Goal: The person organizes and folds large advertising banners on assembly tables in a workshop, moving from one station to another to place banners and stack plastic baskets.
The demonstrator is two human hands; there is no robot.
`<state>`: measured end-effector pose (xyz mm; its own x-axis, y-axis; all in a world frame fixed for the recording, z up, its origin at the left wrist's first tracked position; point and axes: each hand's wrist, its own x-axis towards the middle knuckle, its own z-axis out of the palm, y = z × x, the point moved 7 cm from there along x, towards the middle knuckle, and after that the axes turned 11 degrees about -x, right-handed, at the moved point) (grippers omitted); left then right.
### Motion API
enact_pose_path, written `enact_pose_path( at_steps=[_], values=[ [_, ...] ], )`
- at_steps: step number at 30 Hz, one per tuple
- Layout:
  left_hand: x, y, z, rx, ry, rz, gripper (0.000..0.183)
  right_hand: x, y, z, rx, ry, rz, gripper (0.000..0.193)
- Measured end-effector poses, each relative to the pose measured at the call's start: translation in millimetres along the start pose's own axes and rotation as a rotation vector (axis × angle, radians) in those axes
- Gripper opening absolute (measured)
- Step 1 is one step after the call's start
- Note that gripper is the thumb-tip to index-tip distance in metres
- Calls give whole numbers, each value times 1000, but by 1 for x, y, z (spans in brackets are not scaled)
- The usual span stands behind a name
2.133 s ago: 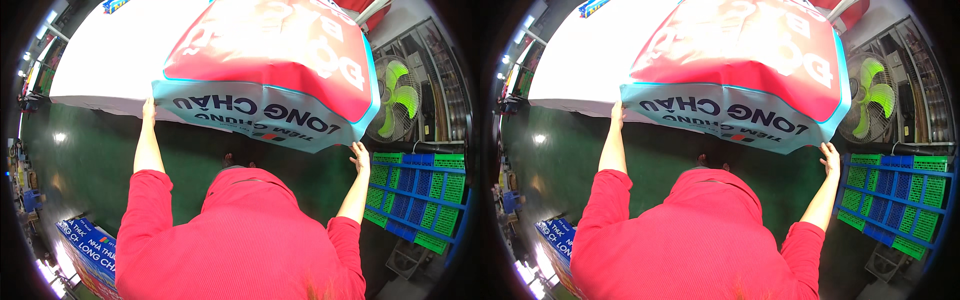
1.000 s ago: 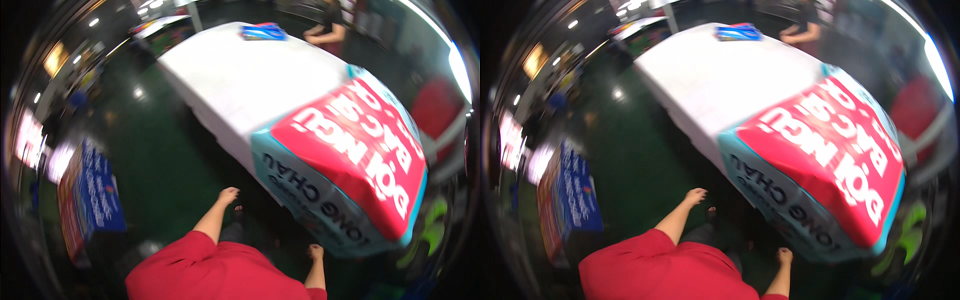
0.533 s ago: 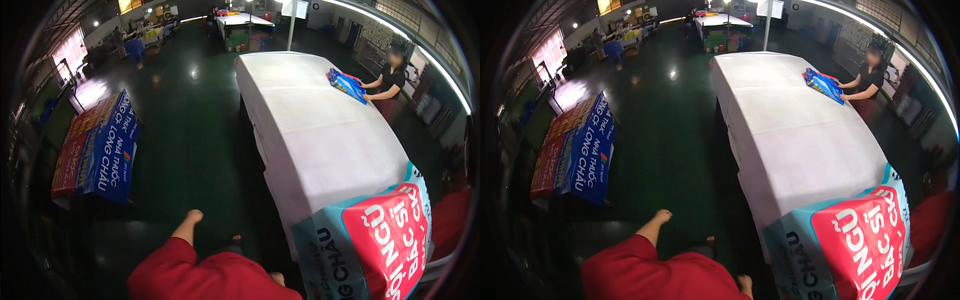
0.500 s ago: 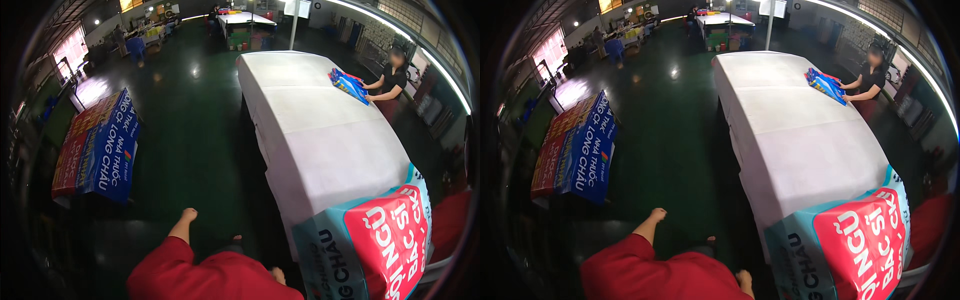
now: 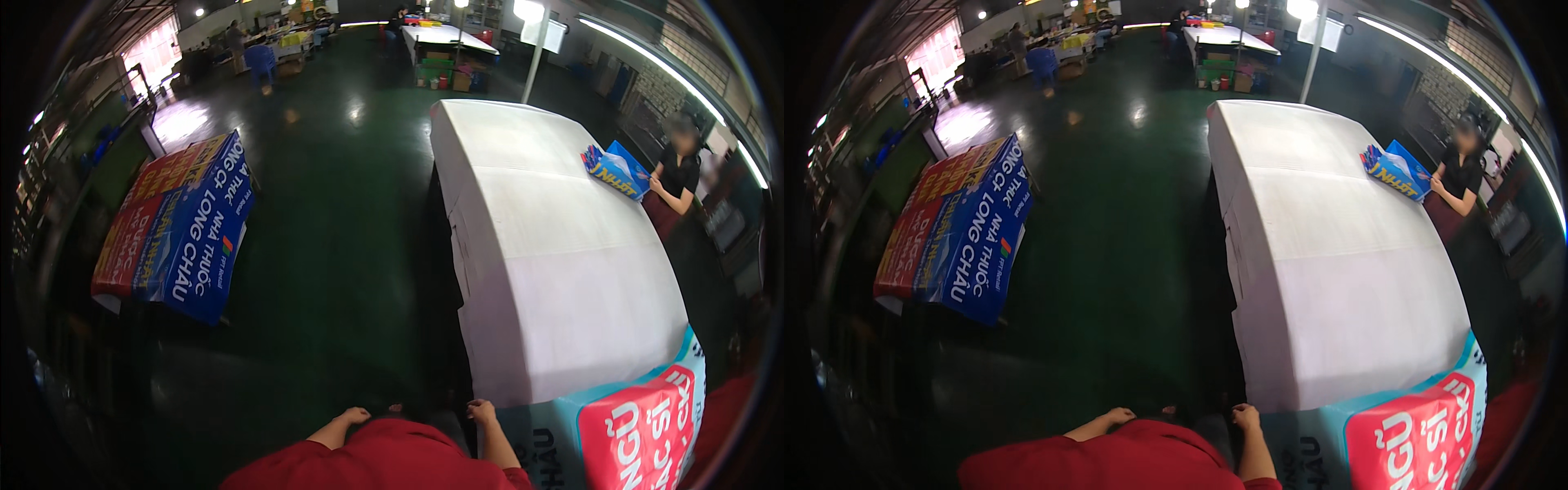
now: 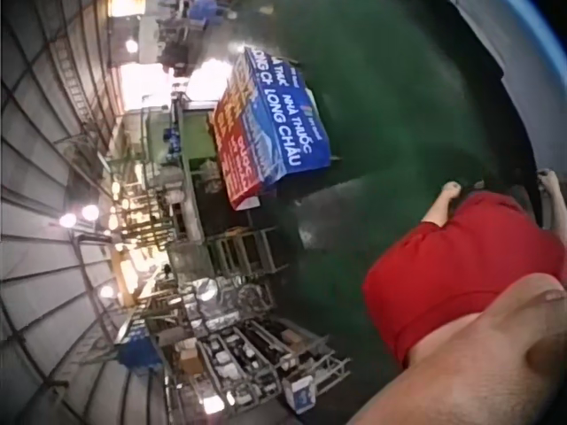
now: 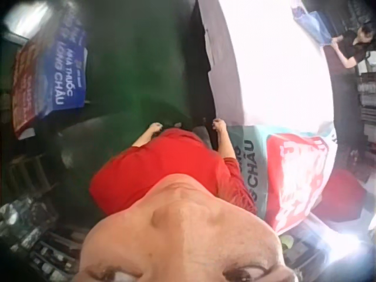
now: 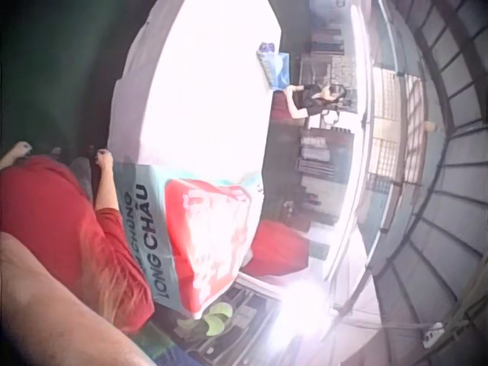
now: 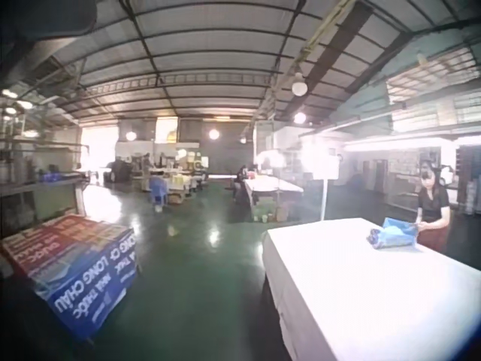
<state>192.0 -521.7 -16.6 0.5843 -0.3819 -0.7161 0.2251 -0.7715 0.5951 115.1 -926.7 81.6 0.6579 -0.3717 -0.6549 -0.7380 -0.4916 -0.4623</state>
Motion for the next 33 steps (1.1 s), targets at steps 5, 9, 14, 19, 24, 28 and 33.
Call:
enact_pose_path(
  at_steps=[5,9,14,19,24,28,33],
  values=[
    [11,-23,-47,-107,-31,-432,33,8,-17,25,-256,-22,-271,23],
    [48,29,-147,-299,419,-404,27,53,-63,-57,62,-38,-198,19],
    [120,136,-201,-248,500,-258,30,61,-168,-193,296,307,-554,13],
    [208,273,-158,-192,370,9,29,63,-172,-265,-28,712,-487,16],
    [190,459,-60,1,127,471,22,56,-107,-281,-343,938,-249,32],
    [167,544,-46,197,272,910,19,47,-41,-267,-328,947,22,43],
    [185,640,-25,411,261,1121,38,33,1,-265,-304,934,189,46]
  ],
)
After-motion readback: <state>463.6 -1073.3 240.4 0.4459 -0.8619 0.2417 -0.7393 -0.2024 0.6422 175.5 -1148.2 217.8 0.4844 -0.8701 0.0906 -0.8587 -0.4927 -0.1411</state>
